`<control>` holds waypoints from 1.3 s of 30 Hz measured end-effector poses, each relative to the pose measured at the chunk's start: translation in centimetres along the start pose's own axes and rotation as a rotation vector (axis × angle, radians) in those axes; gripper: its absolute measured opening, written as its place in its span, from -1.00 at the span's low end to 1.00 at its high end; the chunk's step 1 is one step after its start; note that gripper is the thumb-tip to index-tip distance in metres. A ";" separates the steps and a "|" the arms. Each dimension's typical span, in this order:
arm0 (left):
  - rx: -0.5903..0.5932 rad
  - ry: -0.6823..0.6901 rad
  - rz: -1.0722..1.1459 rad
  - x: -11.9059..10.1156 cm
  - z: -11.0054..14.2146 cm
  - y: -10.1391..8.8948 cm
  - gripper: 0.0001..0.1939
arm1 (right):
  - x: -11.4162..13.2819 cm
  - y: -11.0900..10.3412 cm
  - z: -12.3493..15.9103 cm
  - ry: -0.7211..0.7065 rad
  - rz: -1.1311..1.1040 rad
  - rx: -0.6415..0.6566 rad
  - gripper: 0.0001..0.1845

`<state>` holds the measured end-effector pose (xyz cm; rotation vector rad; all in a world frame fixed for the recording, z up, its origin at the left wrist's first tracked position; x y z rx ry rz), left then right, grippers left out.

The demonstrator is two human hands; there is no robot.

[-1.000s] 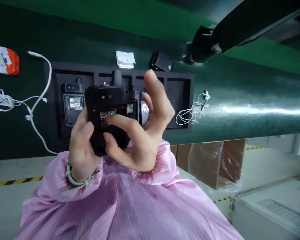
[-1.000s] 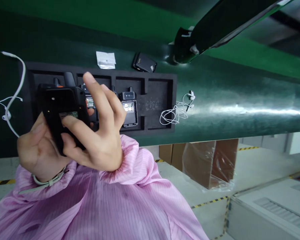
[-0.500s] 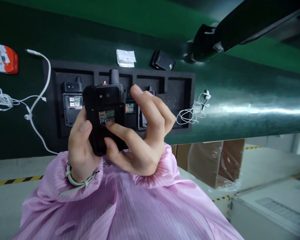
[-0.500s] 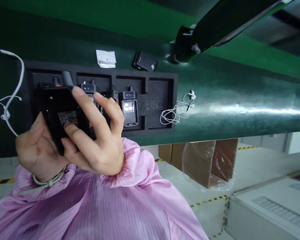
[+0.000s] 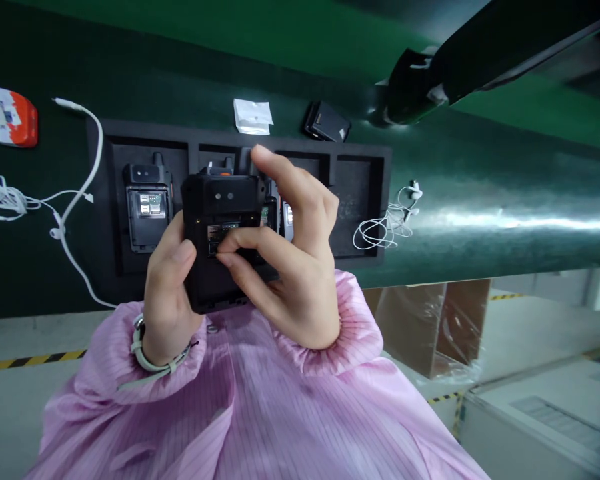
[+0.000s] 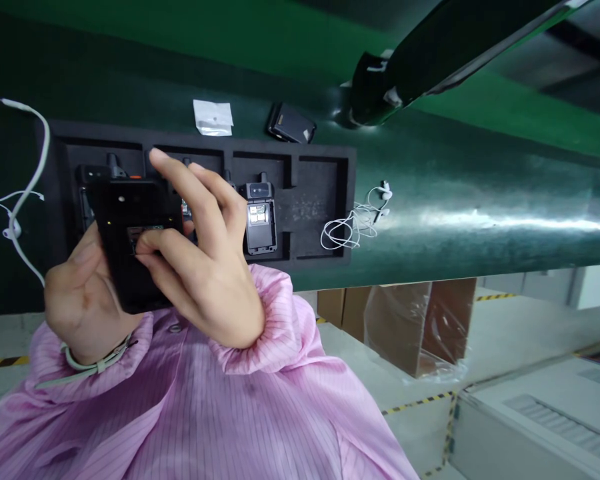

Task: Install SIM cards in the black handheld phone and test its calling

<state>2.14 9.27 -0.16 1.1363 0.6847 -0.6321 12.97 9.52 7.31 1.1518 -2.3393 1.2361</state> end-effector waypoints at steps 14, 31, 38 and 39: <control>0.072 0.003 -0.010 -0.4 -0.1 0.5 -0.61 | -0.2 -0.1 -0.1 -0.022 -0.125 -0.004 -0.94; 0.084 0.017 -0.069 -0.3 -0.1 0.5 -0.64 | -0.8 0.1 -0.3 0.098 -0.091 0.019 -0.90; 0.015 0.006 -0.058 -0.4 -0.2 0.2 -0.68 | -0.1 0.0 -0.5 0.022 -0.107 0.025 -0.91; 0.005 0.008 -0.062 -0.4 -0.3 0.2 -0.67 | -0.1 0.0 -0.5 0.013 -0.103 0.027 -0.91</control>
Point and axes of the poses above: each hand's wrist, its own z-axis away from the middle knuckle, its own y-axis out of the palm, x = y × z, the point moved 9 cm from there along -z, towards the middle knuckle, and after that the axes turned 12 degrees about -x, right-handed, at the moved point
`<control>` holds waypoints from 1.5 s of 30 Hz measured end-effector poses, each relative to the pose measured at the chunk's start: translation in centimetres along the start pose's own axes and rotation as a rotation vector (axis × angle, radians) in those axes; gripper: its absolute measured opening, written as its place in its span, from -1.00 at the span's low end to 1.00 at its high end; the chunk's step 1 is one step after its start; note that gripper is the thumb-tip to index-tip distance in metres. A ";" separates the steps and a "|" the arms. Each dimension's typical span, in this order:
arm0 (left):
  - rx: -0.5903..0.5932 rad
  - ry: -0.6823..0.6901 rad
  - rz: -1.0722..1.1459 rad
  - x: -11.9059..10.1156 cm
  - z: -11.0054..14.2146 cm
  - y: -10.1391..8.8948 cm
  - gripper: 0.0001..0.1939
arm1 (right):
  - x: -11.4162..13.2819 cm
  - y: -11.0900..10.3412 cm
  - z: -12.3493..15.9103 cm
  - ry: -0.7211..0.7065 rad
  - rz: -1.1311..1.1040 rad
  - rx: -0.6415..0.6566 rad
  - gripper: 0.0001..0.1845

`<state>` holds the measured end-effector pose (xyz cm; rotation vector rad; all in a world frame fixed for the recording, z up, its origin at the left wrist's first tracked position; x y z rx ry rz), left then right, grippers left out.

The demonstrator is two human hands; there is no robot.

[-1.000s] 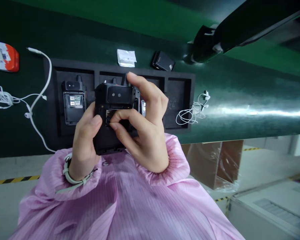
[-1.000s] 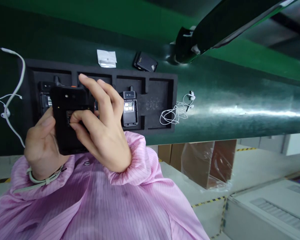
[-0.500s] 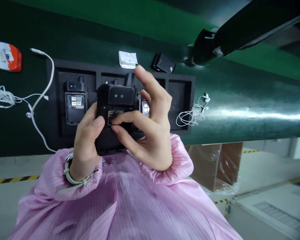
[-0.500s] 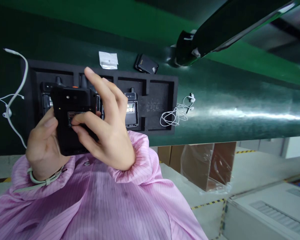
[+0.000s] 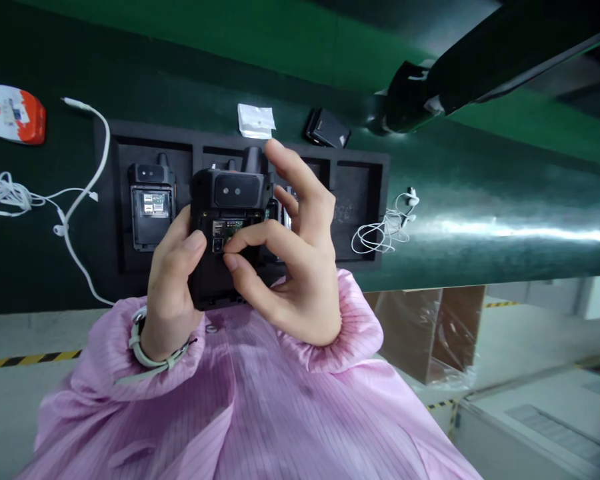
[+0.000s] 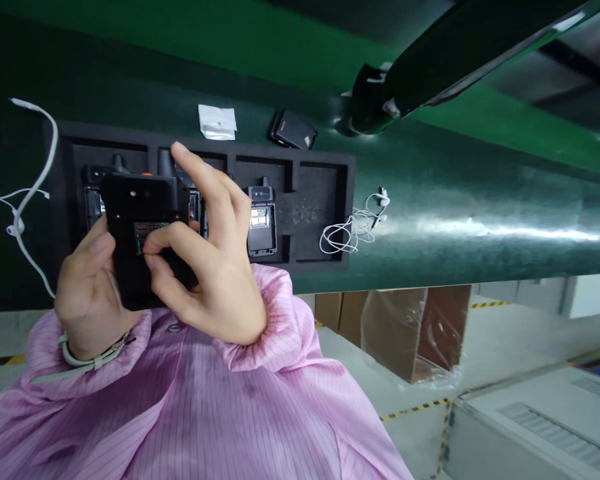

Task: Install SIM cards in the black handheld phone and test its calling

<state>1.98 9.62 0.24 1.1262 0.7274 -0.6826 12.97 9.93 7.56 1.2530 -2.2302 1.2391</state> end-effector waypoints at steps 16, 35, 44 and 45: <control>0.060 -0.048 0.074 0.2 0.4 0.6 -0.64 | -3.2 2.5 1.0 0.267 -0.237 0.098 -0.12; -0.010 -0.087 0.107 1.6 0.2 -0.6 -0.65 | -4.1 4.2 1.2 0.499 -0.471 0.153 -0.16; -0.257 -0.177 0.027 3.7 -0.1 -2.9 -0.73 | -5.5 6.5 3.3 0.559 -0.486 0.227 -0.20; -0.261 -0.182 0.027 3.8 -0.1 -2.9 -0.74 | -5.5 6.5 3.3 0.558 -0.487 0.227 -0.21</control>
Point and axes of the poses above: each hand's wrist, its own z-axis away from the middle knuckle, its own y-axis out of the palm, x = y × z, the point moved 9 cm from there along -z, towards the middle knuckle, and after that the axes turned 12 degrees about -x, right-handed, at the moved point
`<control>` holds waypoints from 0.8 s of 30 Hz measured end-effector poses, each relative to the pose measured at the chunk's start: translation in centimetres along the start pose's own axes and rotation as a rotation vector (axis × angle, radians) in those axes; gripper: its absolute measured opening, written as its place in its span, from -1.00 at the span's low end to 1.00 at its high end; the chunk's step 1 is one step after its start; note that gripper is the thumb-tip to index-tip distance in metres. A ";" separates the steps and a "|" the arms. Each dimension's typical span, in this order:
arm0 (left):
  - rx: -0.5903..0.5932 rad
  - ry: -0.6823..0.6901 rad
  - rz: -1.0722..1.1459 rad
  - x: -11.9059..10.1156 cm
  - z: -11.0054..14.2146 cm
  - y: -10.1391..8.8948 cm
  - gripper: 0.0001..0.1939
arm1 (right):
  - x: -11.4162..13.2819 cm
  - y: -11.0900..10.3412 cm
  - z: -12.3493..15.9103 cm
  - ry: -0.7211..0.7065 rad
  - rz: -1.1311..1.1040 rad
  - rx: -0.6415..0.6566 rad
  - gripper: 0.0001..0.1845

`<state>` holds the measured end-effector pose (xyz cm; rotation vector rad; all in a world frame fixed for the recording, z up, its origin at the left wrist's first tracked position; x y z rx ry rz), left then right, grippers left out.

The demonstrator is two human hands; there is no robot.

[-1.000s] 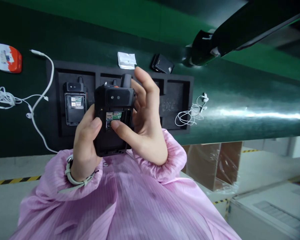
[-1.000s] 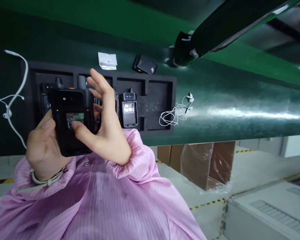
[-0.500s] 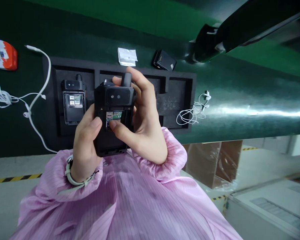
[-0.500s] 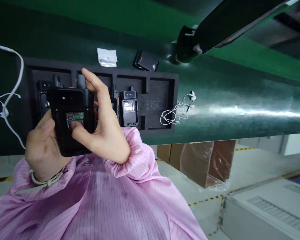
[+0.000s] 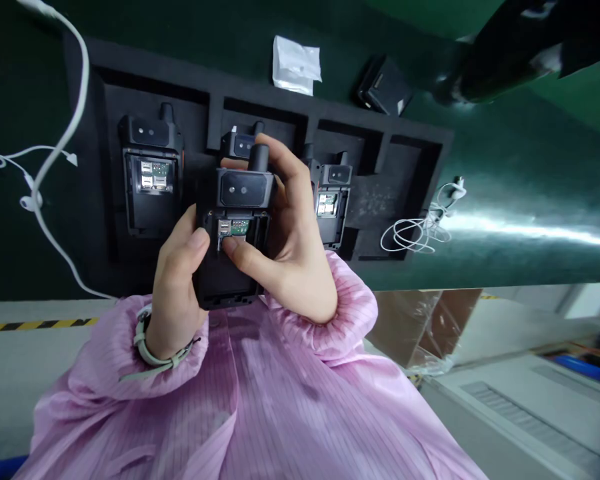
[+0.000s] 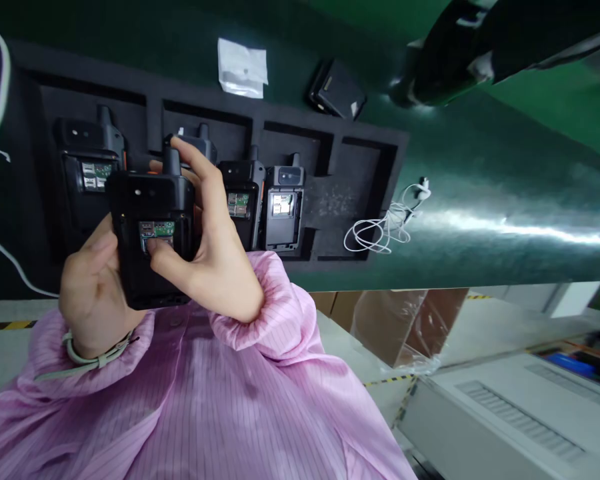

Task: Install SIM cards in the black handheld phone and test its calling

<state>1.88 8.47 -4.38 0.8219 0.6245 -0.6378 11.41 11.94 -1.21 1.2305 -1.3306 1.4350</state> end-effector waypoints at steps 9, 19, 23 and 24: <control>0.035 0.005 0.036 0.0 -0.2 -0.3 -0.80 | 0.3 0.2 -0.1 -0.001 0.059 0.007 -0.19; 0.095 0.020 0.057 -0.2 -0.2 0.0 -0.78 | 0.2 0.1 0.0 0.040 0.065 0.016 -0.10; 0.124 0.002 0.086 -0.3 0.0 0.2 -0.74 | 0.1 0.3 0.3 0.059 0.002 0.084 0.00; 0.127 0.002 0.087 -0.3 0.0 0.2 -0.74 | 0.0 0.4 0.3 0.067 -0.012 0.100 0.05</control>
Point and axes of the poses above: each hand's wrist, its own z-axis away from the middle knuckle, its own y-axis out of the palm, x = y × z, the point moved 9 cm from there along -z, towards the middle knuckle, and after that the axes turned 12 degrees about -x, right-handed, at the moved point
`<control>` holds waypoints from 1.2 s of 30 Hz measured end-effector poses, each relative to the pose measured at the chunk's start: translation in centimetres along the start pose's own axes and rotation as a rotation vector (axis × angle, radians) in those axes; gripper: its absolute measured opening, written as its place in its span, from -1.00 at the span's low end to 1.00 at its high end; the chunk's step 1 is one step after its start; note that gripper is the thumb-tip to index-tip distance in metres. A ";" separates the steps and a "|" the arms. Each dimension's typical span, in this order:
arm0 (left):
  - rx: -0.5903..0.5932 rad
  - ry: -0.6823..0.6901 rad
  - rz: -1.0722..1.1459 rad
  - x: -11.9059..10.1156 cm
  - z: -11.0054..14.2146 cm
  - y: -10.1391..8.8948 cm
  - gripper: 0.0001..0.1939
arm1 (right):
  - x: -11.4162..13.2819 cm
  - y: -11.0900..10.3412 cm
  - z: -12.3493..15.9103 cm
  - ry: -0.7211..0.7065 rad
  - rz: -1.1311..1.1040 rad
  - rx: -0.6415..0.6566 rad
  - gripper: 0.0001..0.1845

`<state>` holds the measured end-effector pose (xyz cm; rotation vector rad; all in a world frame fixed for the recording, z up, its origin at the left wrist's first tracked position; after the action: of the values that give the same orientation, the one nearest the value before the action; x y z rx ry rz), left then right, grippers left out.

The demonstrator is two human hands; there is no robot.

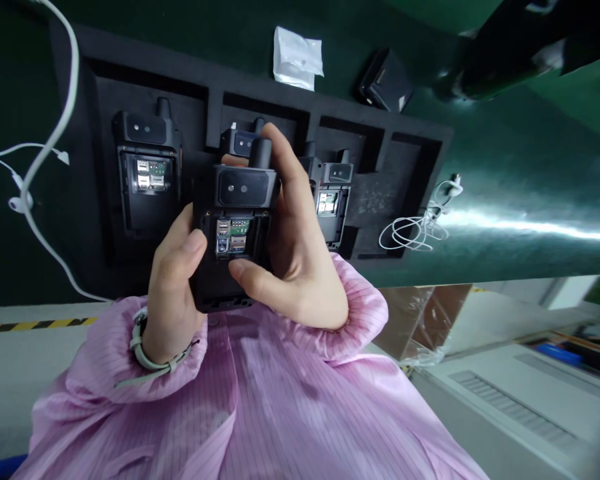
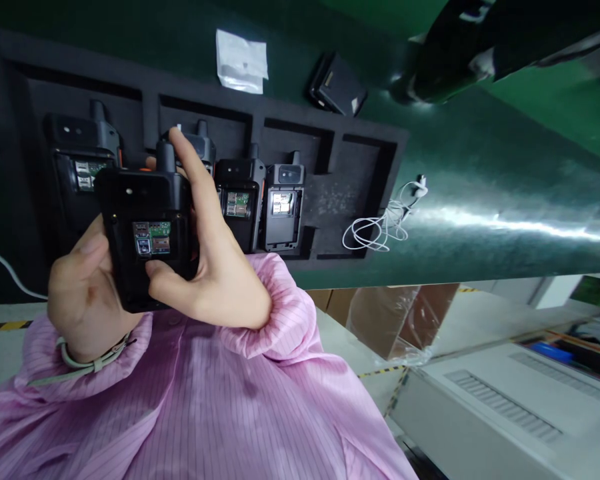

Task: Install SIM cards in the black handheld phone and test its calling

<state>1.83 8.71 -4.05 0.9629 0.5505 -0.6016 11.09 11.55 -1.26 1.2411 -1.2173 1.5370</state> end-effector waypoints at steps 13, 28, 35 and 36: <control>-0.011 -0.085 -0.030 0.3 0.1 -0.6 -0.76 | 0.1 0.0 -0.1 0.000 0.099 -0.062 0.14; -0.059 -0.026 -0.037 -0.2 0.2 -0.5 -0.73 | 0.8 0.2 0.3 -0.069 0.211 -0.221 -0.20; 0.008 -0.012 -0.012 -0.5 0.1 -0.7 -0.72 | -0.3 -1.4 -0.3 -0.053 0.019 -0.136 -0.28; 0.008 -0.008 -0.033 -0.5 0.0 -1.0 -0.74 | -0.4 -2.4 -0.2 -0.062 0.004 -0.168 -0.30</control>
<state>0.78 8.35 -4.26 0.9606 0.5583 -0.6369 13.42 12.31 -1.17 1.1833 -1.3602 1.3774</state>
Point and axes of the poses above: each hand's wrist, its own z-axis away from the middle knuckle, its own y-axis out of the palm, x = y × z, the point moved 9 cm from there along -z, towards the middle knuckle, and after that the axes turned 12 degrees about -x, right-handed, at the moved point
